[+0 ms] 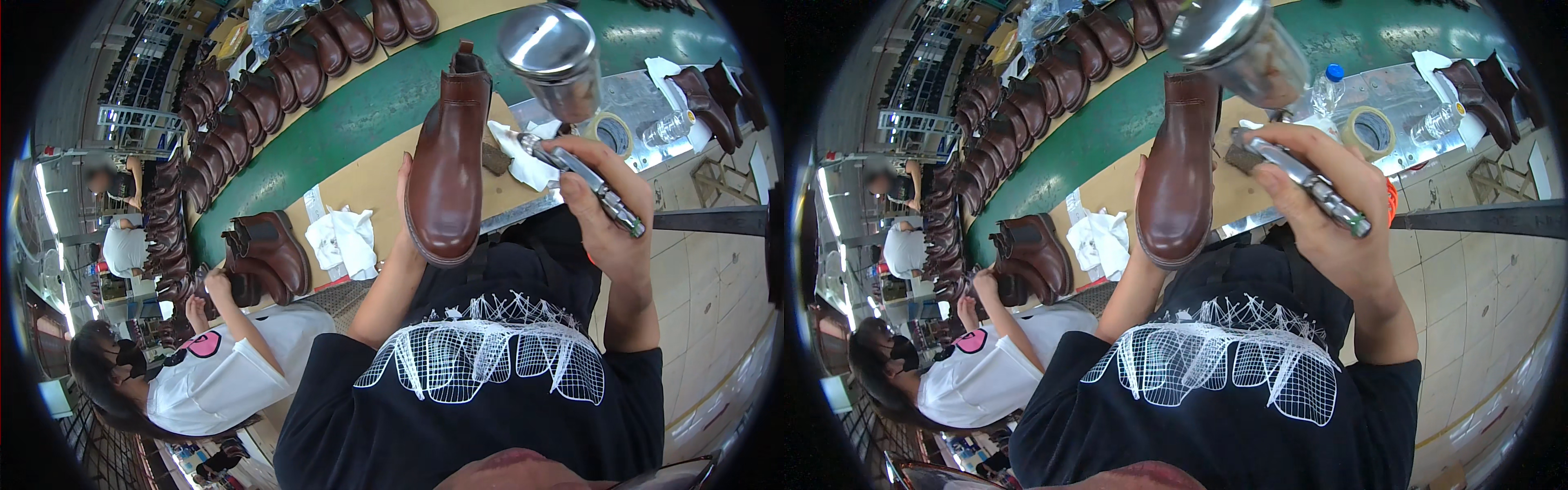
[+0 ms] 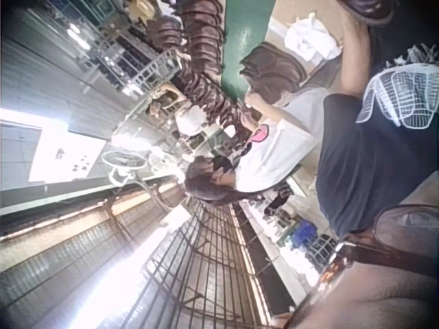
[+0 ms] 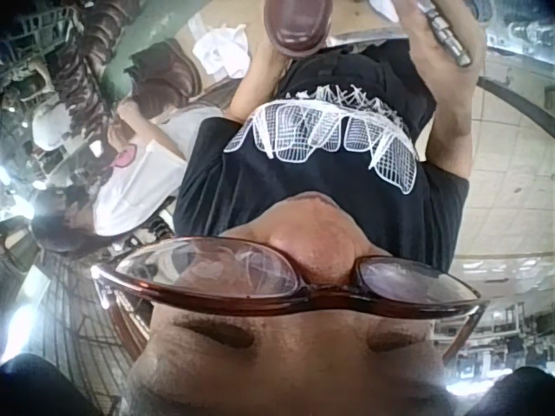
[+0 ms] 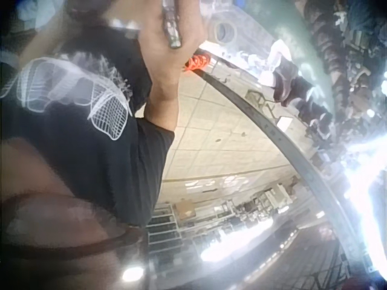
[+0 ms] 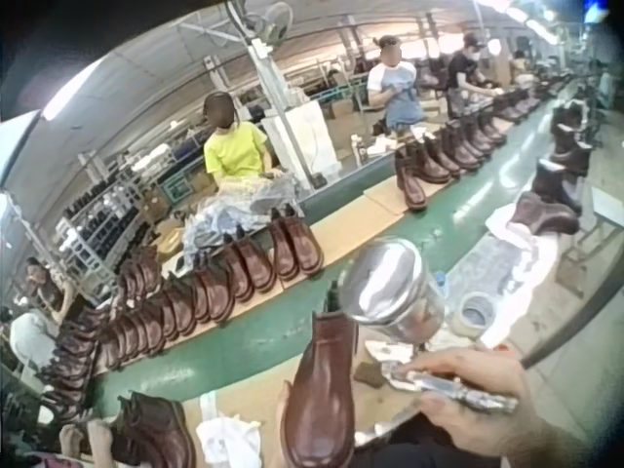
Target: Wiping and applying finish to brown leather boots on a manufacturing line using a cloth and spray tool.
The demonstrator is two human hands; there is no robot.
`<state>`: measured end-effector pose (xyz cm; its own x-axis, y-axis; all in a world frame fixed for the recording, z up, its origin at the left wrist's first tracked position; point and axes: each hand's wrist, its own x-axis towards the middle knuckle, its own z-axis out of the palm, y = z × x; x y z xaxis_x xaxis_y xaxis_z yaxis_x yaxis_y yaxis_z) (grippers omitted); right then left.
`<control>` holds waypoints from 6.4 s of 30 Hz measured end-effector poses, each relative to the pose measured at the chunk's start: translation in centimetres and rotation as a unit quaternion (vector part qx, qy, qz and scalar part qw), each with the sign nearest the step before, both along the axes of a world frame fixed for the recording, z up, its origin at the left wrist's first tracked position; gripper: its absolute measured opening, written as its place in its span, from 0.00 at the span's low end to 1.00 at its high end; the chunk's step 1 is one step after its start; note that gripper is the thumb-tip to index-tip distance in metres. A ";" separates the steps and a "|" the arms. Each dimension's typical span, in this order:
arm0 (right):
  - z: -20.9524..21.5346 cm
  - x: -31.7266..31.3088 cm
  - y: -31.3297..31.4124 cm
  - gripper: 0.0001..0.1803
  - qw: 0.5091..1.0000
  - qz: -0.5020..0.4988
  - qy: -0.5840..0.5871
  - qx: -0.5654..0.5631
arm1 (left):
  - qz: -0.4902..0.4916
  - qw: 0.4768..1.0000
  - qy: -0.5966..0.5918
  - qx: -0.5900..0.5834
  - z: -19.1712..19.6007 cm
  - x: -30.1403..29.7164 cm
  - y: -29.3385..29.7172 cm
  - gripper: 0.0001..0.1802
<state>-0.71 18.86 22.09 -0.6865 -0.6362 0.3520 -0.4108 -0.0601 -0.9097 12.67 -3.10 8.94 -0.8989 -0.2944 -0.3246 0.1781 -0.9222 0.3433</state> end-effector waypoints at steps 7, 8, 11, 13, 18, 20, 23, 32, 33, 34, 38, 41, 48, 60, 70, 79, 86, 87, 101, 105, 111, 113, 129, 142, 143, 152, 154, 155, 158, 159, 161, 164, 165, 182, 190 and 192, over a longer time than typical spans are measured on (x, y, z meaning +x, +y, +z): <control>0.2 0.3 0.2 0.12 0.999 0.005 0.049 -0.010 | -0.077 0.992 0.104 -0.002 -0.1 0.2 -0.4 0.37; 0.4 0.5 -0.2 0.12 0.999 0.020 0.020 -0.019 | -0.082 0.990 0.117 0.006 -0.4 0.3 -0.4 0.40; 0.4 0.3 0.0 0.13 1.000 0.013 0.022 -0.005 | -0.083 0.992 0.076 -0.048 -0.6 0.7 -0.3 0.35; -0.4 0.2 0.8 0.13 0.999 0.011 0.033 0.000 | -0.063 0.993 0.068 -0.069 -1.3 0.8 -0.1 0.32; -0.5 0.3 0.7 0.13 0.999 0.028 0.017 0.040 | -0.096 0.991 0.083 0.042 -4.6 1.6 -1.9 0.28; 0.6 0.6 0.5 0.13 0.999 0.029 0.029 -0.015 | -0.098 0.991 0.077 0.043 -2.7 1.1 -1.5 0.27; 0.5 0.3 0.2 0.13 0.997 0.026 0.065 -0.010 | -0.121 0.989 0.062 0.056 -2.4 1.0 -2.0 0.27; -0.4 0.9 1.1 0.14 0.992 0.068 0.097 0.042 | -0.134 0.991 0.024 -0.003 -1.3 0.7 -1.8 0.25; -0.4 1.0 1.1 0.14 0.992 0.069 0.097 0.041 | -0.139 0.990 0.023 -0.006 -1.2 0.6 -1.8 0.25; -0.4 1.0 1.2 0.14 0.991 0.072 0.100 0.046 | -0.138 0.990 0.022 -0.006 -1.3 0.6 -1.9 0.25; -0.6 1.3 1.3 0.14 0.991 0.081 0.094 0.049 | -0.154 0.987 0.044 0.016 -1.9 0.4 -1.8 0.24; -1.0 1.4 1.4 0.14 0.992 0.079 0.076 0.058 | -0.162 0.986 0.026 0.037 -1.8 0.3 -1.9 0.24; -2.1 1.5 1.4 0.14 0.993 0.074 0.048 0.076 | -0.203 0.951 0.126 0.198 -2.8 0.4 -2.1 0.27; 1.0 0.0 1.0 0.15 0.997 0.021 0.068 -0.005 | -0.120 0.990 0.030 0.071 -1.5 1.0 -0.9 0.28; 1.4 -0.1 2.4 0.15 0.985 0.100 0.097 0.103 | -0.075 0.994 -0.062 -0.039 0.5 0.6 -0.8 0.22; 0.4 -0.5 2.0 0.13 0.998 0.025 0.047 0.043 | -0.134 0.986 0.071 0.066 -2.3 0.6 -2.1 0.40; 1.5 -0.9 1.0 0.12 0.999 -0.018 0.038 0.007 | -0.048 0.996 -0.059 -0.046 -0.5 -1.8 -0.5 0.37; 1.3 -1.3 1.1 0.12 0.999 -0.025 0.036 0.009 | -0.018 0.990 -0.092 -0.108 -0.1 -2.3 0.0 0.37; 1.1 -5.2 0.5 0.12 0.991 -0.036 -0.132 0.003 | -0.037 0.968 -0.105 -0.225 -0.5 -7.4 -2.3 0.38; -0.3 -6.6 0.0 0.12 0.991 -0.086 -0.103 -0.028 | -0.034 0.970 -0.111 -0.213 -0.7 -8.4 -3.0 0.39; -0.2 -7.5 2.2 0.14 0.980 -0.098 -0.171 -0.019 | -0.021 0.985 -0.112 -0.132 -1.0 -9.9 -4.1 0.38; -0.2 -7.7 3.0 0.18 0.967 -0.092 -0.225 -0.076 | -0.013 0.986 -0.110 -0.122 -0.7 -11.3 -5.0 0.38; -3.1 -11.3 7.0 0.33 0.950 -0.209 -0.226 -0.043 | -0.112 0.963 0.084 -0.231 -5.0 -48.9 -14.4 0.57; -5.1 -12.0 8.5 0.30 0.961 -0.206 -0.182 0.010 | -0.037 0.915 -0.229 -0.329 -11.6 -48.1 -11.4 0.51; -5.1 -11.9 8.4 0.30 0.962 -0.198 -0.185 0.007 | -0.002 0.929 -0.239 -0.283 -12.2 -46.0 -12.1 0.46; -4.0 -11.3 6.9 0.29 0.967 -0.174 -0.178 0.045 | 0.308 0.879 -0.330 -0.153 -12.5 -34.0 -22.7 0.36; -3.7 -10.8 6.5 0.29 0.969 -0.168 -0.177 0.049 | 0.252 0.874 -0.392 -0.135 -11.4 -35.5 -24.9 0.43; -3.5 -10.5 6.3 0.29 0.968 -0.167 -0.181 0.051 | 0.253 0.877 -0.388 -0.129 -11.2 -36.2 -25.3 0.43; -2.9 -9.5 6.2 0.29 0.969 -0.155 -0.186 0.050 | 0.239 0.860 -0.412 -0.184 -10.3 -38.2 -25.0 0.38; -2.9 -9.2 6.3 0.30 0.969 -0.144 -0.195 0.039 | 0.242 0.862 -0.408 -0.180 -9.9 -38.2 -25.7 0.38; -2.2 -8.7 6.3 0.30 0.970 -0.138 -0.194 0.039 | 0.111 0.930 -0.303 -0.176 -8.5 -37.6 -27.1 0.26; -1.8 -8.0 6.7 0.29 0.974 -0.139 -0.172 0.048 | 0.107 0.935 -0.301 -0.154 -6.3 -35.7 -27.0 0.21; -2.1 -7.9 7.1 0.28 0.977 -0.136 -0.160 0.044 | 0.101 0.943 -0.287 -0.135 -5.4 -34.6 -26.4 0.23; 1.9 -1.5 4.9 0.16 0.996 -0.037 -0.075 -0.018 | -0.143 0.936 0.314 0.070 6.9 -7.1 -5.5 0.45; 6.4 0.8 2.2 0.17 1.000 0.022 -0.010 -0.006 | -0.087 0.951 0.002 -0.298 1.8 1.1 -4.5 0.47; 7.1 1.5 0.9 0.16 0.999 0.031 0.013 -0.001 | -0.015 0.929 -0.102 -0.356 2.6 1.9 -3.5 0.45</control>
<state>0.79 19.80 29.21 -0.6370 -0.6759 0.3707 -0.4296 -0.0879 -0.8987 14.58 -6.56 11.50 -0.8515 -0.4755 -0.2212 0.0211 -0.4526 0.8914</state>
